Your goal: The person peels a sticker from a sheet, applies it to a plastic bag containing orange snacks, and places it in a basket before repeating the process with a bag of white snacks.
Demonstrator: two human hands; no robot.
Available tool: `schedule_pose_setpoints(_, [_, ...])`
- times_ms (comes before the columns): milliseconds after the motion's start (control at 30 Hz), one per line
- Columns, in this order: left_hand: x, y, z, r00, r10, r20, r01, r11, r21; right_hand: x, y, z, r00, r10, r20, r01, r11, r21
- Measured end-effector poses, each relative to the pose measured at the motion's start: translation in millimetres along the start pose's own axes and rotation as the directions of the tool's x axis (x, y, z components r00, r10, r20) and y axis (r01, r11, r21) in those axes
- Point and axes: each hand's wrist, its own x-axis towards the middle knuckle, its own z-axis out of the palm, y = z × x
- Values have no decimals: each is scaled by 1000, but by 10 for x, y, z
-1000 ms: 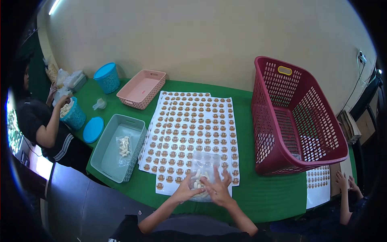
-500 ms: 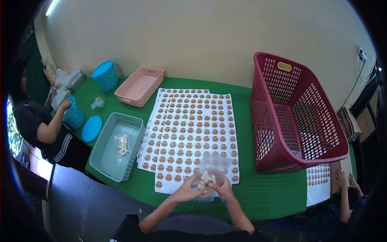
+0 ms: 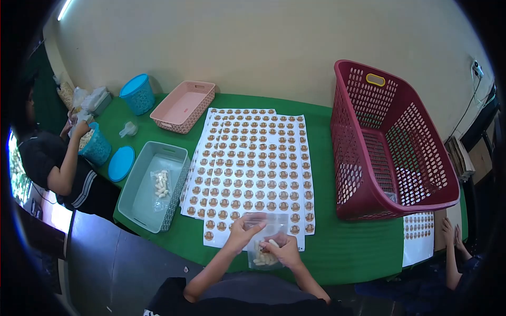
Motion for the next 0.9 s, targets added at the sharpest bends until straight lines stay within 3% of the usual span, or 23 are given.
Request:
schedule_pose_setpoints(67, [-2,15,-21,1000,-14,-5,14,999,37,-43,9,42,999,29,29,-29,1000,-2])
schedule_pose_setpoints(133, [-7,21,-35,1000,-29,-5,30,993,113,-64,-11,66,983,97,156,-106,993,53])
schedule_pose_setpoints(167, [-14,18,-31,1000,-30,-7,30,993,114,-65,18,55,986,20,164,-21,1000,0])
schedule_pose_setpoints(267, [-48,18,-1,999,-47,-27,47,999,8,-44,108,-17,975,77,209,-73,997,-28])
schedule_pose_setpoints(400, [-90,31,-2,1000,-22,15,21,995,94,-34,39,-60,975,-40,219,40,999,6])
schedule_pose_setpoints(467, [-118,45,15,999,-28,20,25,989,145,46,44,-128,993,-59,99,54,997,53])
schedule_pose_setpoints(533, [-135,70,67,994,-42,97,22,980,199,102,-72,-161,990,-93,105,87,994,62])
schedule_pose_setpoints(600, [-146,11,84,991,-10,132,-14,983,182,171,-62,-219,952,-179,249,197,979,-47])
schedule_pose_setpoints(700, [-152,16,106,989,-15,150,-10,986,164,147,-130,-226,931,-139,338,166,985,-53])
schedule_pose_setpoints(767, [-174,74,128,990,-113,84,115,993,-16,134,-74,-263,928,-113,356,136,990,-40])
schedule_pose_setpoints(833, [-168,29,80,987,-132,94,131,991,17,126,-63,-245,922,-86,378,103,994,-26])
schedule_pose_setpoints(900, [-173,15,49,982,-153,108,148,988,50,108,-107,-184,950,-169,264,184,982,-34])
